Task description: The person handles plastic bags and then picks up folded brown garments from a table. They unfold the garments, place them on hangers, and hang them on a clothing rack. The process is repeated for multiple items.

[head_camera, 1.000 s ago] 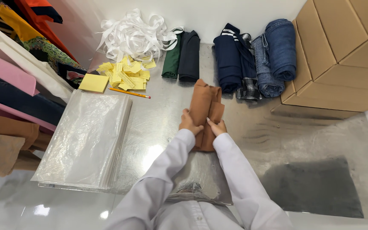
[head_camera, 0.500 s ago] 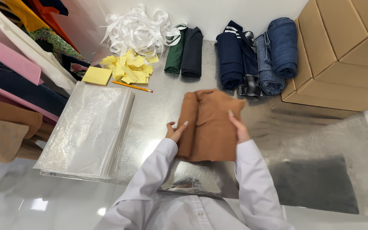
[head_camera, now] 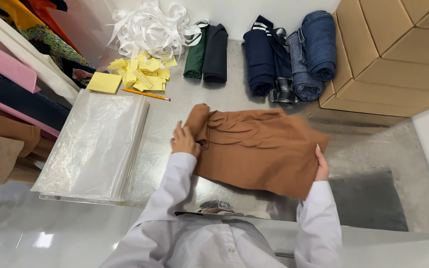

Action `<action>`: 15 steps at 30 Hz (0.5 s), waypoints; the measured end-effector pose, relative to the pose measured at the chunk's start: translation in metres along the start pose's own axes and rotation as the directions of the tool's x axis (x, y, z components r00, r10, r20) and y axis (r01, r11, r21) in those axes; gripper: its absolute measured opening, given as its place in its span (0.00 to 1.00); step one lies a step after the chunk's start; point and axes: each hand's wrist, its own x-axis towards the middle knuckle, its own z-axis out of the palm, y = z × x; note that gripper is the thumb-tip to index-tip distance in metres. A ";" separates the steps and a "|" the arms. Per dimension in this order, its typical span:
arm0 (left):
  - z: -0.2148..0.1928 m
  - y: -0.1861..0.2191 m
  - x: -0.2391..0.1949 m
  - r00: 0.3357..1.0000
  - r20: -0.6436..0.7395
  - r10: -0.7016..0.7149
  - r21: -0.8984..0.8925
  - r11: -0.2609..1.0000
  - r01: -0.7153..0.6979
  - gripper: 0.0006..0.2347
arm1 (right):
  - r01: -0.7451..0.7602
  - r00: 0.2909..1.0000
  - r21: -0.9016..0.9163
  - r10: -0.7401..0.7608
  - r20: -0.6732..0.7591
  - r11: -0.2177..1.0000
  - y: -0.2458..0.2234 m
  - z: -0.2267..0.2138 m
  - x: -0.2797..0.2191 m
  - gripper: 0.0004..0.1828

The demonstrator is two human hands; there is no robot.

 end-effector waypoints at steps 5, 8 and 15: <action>0.030 -0.054 0.018 0.871 -0.487 0.065 0.171 0.985 0.021 0.12 | 0.012 0.997 -0.041 -0.016 -0.079 0.999 0.015 -0.065 0.030 0.21; 0.028 -0.071 0.023 0.975 -0.222 0.031 0.017 0.999 -0.028 0.24 | 0.002 0.990 -0.109 -0.017 -0.141 0.994 0.018 -0.046 0.013 0.24; 0.041 -0.100 0.041 0.993 0.091 -0.070 0.124 0.991 0.058 0.38 | 0.084 0.930 -0.495 -0.247 -0.274 0.865 0.027 -0.049 0.002 0.44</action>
